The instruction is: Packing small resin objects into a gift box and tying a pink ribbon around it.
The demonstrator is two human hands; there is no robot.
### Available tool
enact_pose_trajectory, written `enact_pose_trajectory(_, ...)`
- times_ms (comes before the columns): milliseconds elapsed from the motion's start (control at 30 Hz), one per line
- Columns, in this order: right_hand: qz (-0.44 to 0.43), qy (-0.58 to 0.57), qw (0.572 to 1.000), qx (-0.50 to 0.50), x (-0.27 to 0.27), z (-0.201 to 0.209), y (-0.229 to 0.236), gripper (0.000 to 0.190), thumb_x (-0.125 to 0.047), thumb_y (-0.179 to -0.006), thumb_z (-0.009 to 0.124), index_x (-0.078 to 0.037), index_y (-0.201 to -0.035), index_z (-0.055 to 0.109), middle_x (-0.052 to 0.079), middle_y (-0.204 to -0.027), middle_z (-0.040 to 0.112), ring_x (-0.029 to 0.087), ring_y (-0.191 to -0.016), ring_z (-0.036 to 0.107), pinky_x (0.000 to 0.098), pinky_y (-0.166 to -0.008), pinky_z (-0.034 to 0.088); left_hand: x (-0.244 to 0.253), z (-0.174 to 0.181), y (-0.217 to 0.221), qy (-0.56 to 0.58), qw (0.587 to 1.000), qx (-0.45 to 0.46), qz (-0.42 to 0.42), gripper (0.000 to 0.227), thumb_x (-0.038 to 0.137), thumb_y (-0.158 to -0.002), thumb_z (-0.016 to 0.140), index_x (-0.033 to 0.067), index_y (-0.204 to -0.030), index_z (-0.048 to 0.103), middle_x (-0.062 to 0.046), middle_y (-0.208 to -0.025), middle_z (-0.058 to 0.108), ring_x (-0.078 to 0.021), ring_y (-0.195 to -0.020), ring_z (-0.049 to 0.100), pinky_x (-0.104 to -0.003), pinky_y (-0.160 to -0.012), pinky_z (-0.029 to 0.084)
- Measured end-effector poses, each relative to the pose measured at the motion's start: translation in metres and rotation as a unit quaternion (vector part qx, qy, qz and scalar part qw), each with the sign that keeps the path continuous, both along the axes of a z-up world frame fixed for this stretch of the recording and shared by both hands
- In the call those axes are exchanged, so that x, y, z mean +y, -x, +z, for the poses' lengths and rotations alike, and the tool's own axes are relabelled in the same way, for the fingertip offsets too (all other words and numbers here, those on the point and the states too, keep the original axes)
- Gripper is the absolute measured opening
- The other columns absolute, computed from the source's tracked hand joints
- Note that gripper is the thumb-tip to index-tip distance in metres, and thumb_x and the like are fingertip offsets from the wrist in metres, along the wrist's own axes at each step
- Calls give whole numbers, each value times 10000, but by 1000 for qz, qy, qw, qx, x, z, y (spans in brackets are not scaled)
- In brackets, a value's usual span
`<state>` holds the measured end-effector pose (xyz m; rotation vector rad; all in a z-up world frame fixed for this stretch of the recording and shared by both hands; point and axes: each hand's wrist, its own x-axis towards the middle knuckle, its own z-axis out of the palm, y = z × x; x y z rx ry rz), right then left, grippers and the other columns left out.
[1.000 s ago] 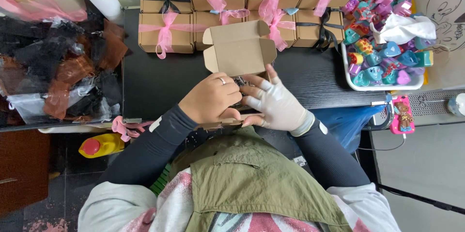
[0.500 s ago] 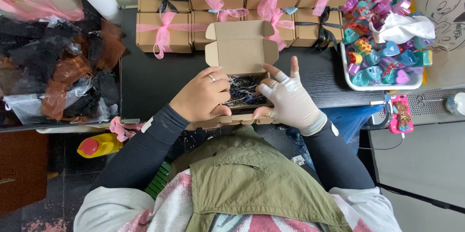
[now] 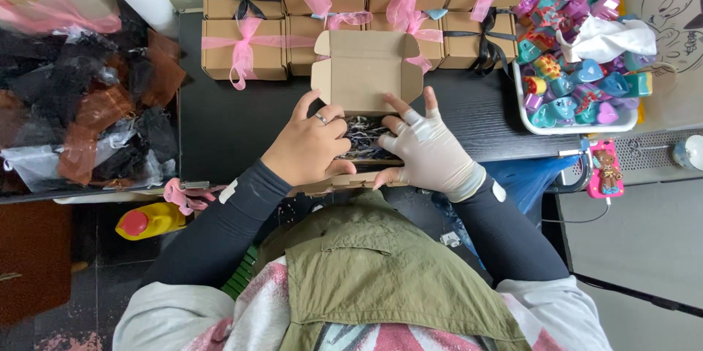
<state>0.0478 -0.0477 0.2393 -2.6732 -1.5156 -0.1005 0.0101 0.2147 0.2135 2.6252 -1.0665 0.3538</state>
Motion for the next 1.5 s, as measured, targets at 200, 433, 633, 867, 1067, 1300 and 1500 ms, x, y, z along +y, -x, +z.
enact_pose_trajectory(200, 18, -120, 992, 43, -17, 6, -3, 680, -784, -840, 547, -176, -1063, 755, 66, -1251, 666, 345, -1453, 423, 729, -1156, -85, 7, 1, 6, 64, 998, -26, -3, 651, 684, -1009, 403, 119, -1000, 727, -48, -1058, 642, -271, -1296, 520, -661, -1216, 169)
enact_pose_trajectory(433, 15, -93, 994, 53, -17, -9, 4, 621, -742, -851, 571, -161, -982, 747, 20, -1199, 691, 309, -1444, 445, 745, -1162, -92, 0, 2, 2, 45, 998, -40, 16, 645, 676, -1038, 383, 131, -985, 726, -36, -1083, 652, -287, -1365, 493, -694, -1216, 113)
enact_pose_trajectory(633, 13, -98, 995, 14, -26, -13, 9, 612, -716, -856, 588, -150, -1015, 758, 64, -1294, 651, 321, -1464, 413, 730, -1171, -80, 2, -1, 9, 1, 998, -17, 52, 636, 682, -982, 410, 144, -860, 725, -14, -1009, 656, -274, -1348, 504, -734, -1185, 92)
enact_pose_trajectory(867, -2, -108, 994, 13, -24, -17, 20, 583, -693, -863, 609, -137, -956, 755, 54, -1317, 635, 328, -1483, 385, 727, -1163, -93, 0, -5, 22, 59, 996, -50, 42, 533, 620, -1020, 467, 155, -955, 718, -2, -1146, 639, -253, -1351, 505, -715, -1207, 117)
enact_pose_trajectory(1067, -39, -186, 982, 3, -39, -13, 22, 494, -641, -893, 616, -167, -939, 751, 35, -1324, 643, 318, -1466, 403, 682, -1198, -61, -2, -12, 32, 91, 993, -44, 61, 398, 561, -957, 619, 174, -942, 715, -25, -1204, 643, -266, -1335, 512, -676, -1212, 149)
enact_pose_trajectory(1300, -353, -301, 879, -108, -124, -21, -6, 104, -177, -1067, 786, -136, -1028, 698, 14, -1299, 633, 277, -1396, 534, 558, -1323, 124, -9, -18, 38, 164, 980, -61, 90, 190, 341, -844, 844, 214, -957, 760, -16, -1198, 643, -273, -1285, 535, -599, -1221, 240)
enact_pose_trajectory(1500, -453, -269, 832, -173, -206, -9, -78, 466, -272, -959, 805, -108, -1377, 683, 136, -1532, 473, 393, -1484, 376, 617, -1288, 155, -35, -24, 33, 183, 973, -66, 121, 181, 299, -813, 879, 251, -967, 796, 7, -1173, 644, -259, -1268, 542, -564, -1218, 286)
